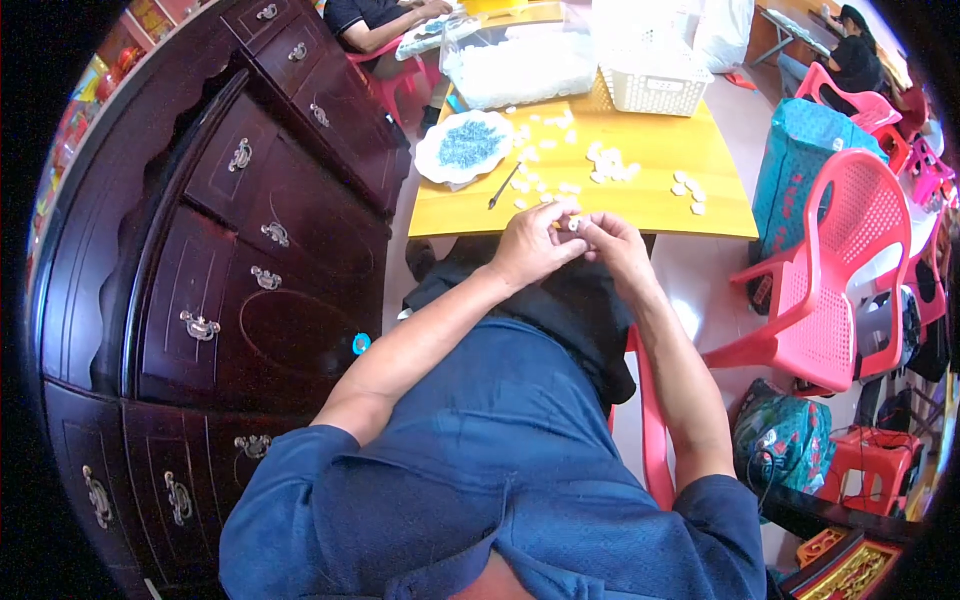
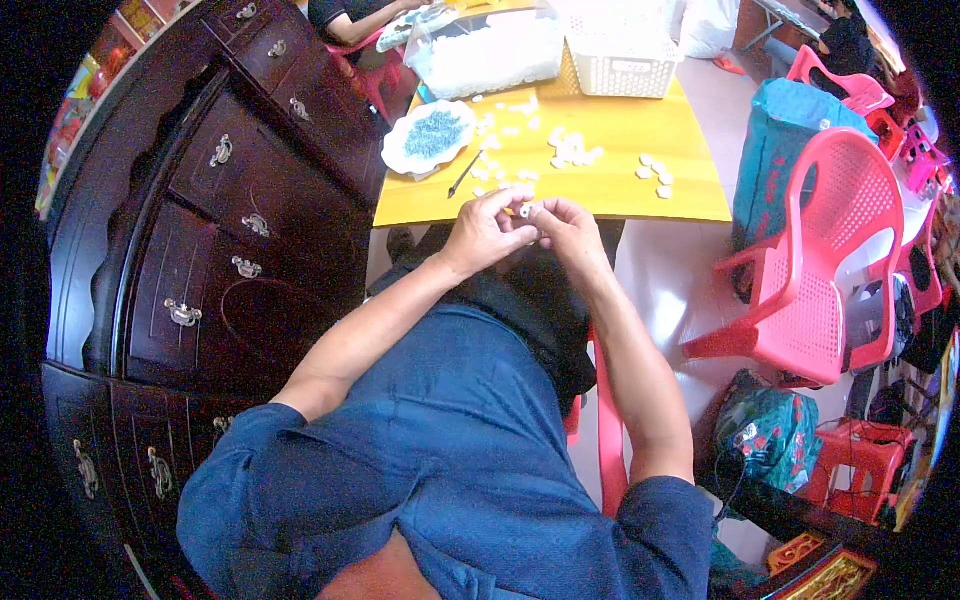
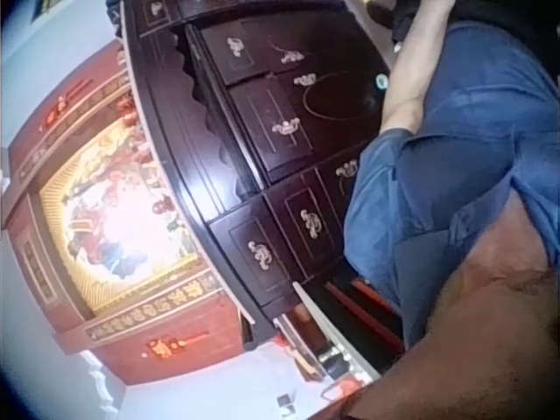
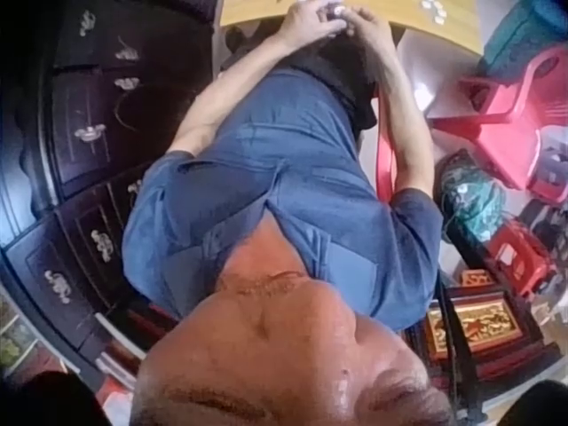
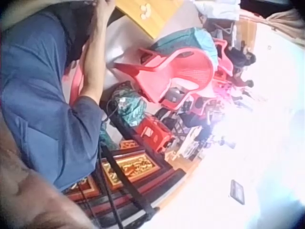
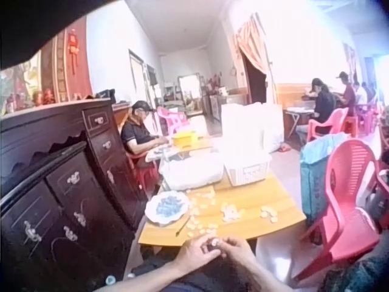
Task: Manual assembly of small components at a workbench.
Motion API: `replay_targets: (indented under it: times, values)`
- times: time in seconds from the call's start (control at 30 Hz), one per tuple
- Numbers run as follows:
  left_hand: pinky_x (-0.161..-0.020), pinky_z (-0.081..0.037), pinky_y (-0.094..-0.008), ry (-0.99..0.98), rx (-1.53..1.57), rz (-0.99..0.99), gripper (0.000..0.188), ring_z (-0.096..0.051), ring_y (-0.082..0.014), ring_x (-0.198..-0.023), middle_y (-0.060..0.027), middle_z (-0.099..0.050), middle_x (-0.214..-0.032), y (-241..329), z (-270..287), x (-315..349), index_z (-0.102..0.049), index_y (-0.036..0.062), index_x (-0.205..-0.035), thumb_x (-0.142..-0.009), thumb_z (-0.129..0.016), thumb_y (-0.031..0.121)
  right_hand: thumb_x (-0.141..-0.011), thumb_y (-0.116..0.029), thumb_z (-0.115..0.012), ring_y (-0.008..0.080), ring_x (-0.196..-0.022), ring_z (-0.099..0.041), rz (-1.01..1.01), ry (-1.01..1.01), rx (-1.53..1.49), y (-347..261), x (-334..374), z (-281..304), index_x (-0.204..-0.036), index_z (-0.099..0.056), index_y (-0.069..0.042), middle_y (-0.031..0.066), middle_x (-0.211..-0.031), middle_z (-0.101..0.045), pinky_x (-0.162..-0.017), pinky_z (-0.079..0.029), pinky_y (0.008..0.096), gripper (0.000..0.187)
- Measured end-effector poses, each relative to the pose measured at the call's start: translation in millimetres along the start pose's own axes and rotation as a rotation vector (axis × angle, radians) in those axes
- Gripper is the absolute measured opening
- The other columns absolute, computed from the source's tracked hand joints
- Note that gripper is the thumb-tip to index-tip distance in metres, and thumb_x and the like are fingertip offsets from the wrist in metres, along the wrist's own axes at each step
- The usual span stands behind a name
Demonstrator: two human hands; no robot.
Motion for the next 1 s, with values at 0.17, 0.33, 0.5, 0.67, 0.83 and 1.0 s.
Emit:
replay_targets:
  times: [0.17,0.33,0.5,0.67,0.83,1.0]
  values:
    - [-0.069,-0.054,-0.0383,0.004,-0.239,-0.107,0.019,-0.068,-0.0303,-0.081,-0.0115,-0.068,-0.089,9,5,0,-0.068,0.0078,-0.095,-0.079,-0.073,0.018,-0.098,-0.023,-0.064,0.0031,-0.075,-0.057,-0.044,-0.032,-0.029,-2,2,-4,-0.100,-0.068,-0.010,-0.0055,-0.086,-0.065,-0.068,-0.046,0.0187,0.014]
    - [-0.068,-0.054,-0.0394,0.021,-0.330,-0.217,0.017,-0.067,-0.0305,-0.079,-0.0109,-0.067,-0.087,17,6,1,-0.068,0.0088,-0.094,-0.081,-0.069,0.019,-0.098,-0.024,-0.064,0.0031,-0.075,-0.058,-0.084,-0.041,-0.066,1,1,-1,-0.097,-0.068,-0.011,-0.0061,-0.084,-0.065,-0.068,-0.046,0.0188,0.013]
    - [-0.067,-0.054,-0.0400,0.001,-0.392,-0.262,0.016,-0.067,-0.0310,-0.078,-0.0114,-0.067,-0.085,18,5,2,-0.068,0.0086,-0.093,-0.081,-0.068,0.019,-0.098,-0.025,-0.064,0.0031,-0.073,-0.057,-0.092,-0.055,-0.030,5,0,2,-0.095,-0.068,-0.011,-0.0059,-0.082,-0.065,-0.067,-0.046,0.0184,0.015]
    - [-0.070,-0.055,-0.0397,0.022,-0.387,-0.287,0.020,-0.068,-0.0314,-0.081,-0.0122,-0.068,-0.088,15,4,4,-0.069,0.0091,-0.098,-0.081,-0.068,0.020,-0.097,-0.025,-0.065,0.0034,-0.073,-0.057,-0.064,-0.015,0.050,3,0,0,-0.094,-0.069,-0.011,-0.0051,-0.081,-0.065,-0.066,-0.046,0.0185,0.015]
    - [-0.071,-0.055,-0.0396,0.045,-0.367,-0.246,0.023,-0.068,-0.0318,-0.082,-0.0125,-0.069,-0.090,15,3,5,-0.070,0.0090,-0.101,-0.081,-0.070,0.021,-0.098,-0.024,-0.064,0.0032,-0.072,-0.058,-0.063,-0.026,0.029,6,-1,0,-0.096,-0.070,-0.010,-0.0047,-0.081,-0.066,-0.066,-0.046,0.0187,0.015]
    - [-0.071,-0.055,-0.0398,0.031,-0.342,-0.195,0.023,-0.068,-0.0323,-0.082,-0.0127,-0.069,-0.089,10,3,5,-0.071,0.0086,-0.099,-0.080,-0.072,0.022,-0.099,-0.025,-0.062,0.0032,-0.072,-0.059,-0.106,-0.028,-0.036,8,-3,3,-0.096,-0.071,-0.010,-0.0047,-0.081,-0.067,-0.065,-0.047,0.0187,0.018]
Point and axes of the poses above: each hand's wrist, its own x-axis away from the middle knuckle, its own z-axis out of the back of the hand, y = z × x, the point moved 3 cm from there along -x, towards the middle knuckle
